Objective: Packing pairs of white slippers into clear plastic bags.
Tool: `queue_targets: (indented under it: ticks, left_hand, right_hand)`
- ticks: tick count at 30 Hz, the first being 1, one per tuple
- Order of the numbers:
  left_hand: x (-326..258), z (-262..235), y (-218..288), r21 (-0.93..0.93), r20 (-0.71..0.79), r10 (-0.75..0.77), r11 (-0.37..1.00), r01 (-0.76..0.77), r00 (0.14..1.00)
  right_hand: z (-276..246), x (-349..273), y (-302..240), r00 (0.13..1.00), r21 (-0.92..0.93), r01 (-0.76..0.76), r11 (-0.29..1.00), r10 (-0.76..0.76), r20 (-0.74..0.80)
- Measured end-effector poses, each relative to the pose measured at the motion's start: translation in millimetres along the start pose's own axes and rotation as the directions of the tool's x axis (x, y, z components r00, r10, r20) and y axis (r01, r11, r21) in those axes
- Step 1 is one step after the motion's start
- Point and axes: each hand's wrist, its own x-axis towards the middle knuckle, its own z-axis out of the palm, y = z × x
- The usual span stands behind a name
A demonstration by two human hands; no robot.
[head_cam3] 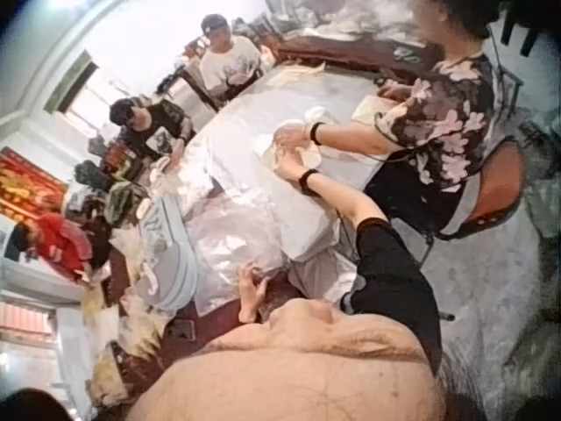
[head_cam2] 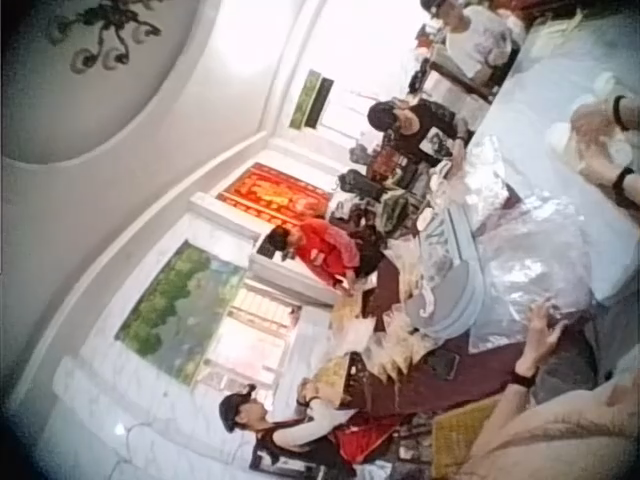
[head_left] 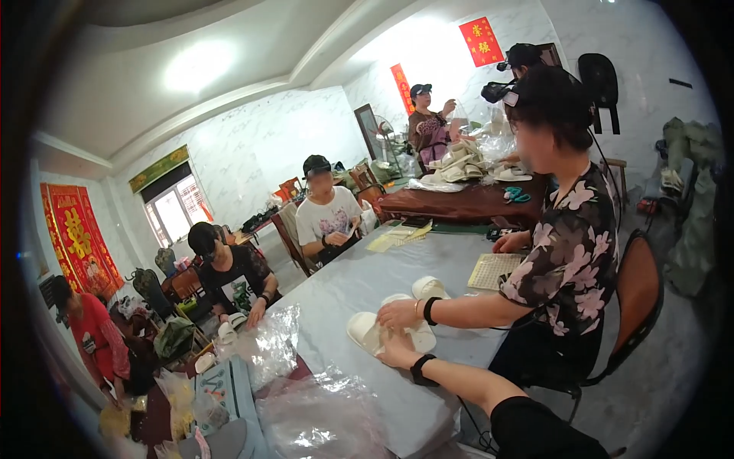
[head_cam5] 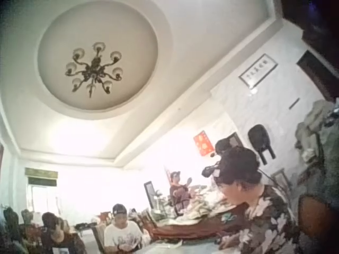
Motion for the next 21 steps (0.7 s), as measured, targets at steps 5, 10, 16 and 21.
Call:
queue_targets:
  ticks: [5,10,16,21]
  left_hand:
    - [4,-11,17,0.019,-0.024,0.027,0.999,-0.027,0.999]
    - [1,-8,15,0.022,-0.097,0.057,0.998,-0.056,0.994]
    - [1,-7,14,0.013,-0.107,0.077,0.997,-0.076,0.991]
    - [9,-14,24,-0.008,-0.07,0.084,0.996,-0.085,0.994]
  right_hand:
    - [-24,-17,14,0.988,-0.019,0.049,0.999,-0.046,0.15]
    - [-55,-26,17,0.926,0.005,0.068,0.998,-0.065,0.371]
    - [-75,-43,12,0.88,0.049,0.088,0.995,-0.101,0.464]
    - [-44,-47,15,0.897,0.128,0.11,0.986,-0.154,0.414]
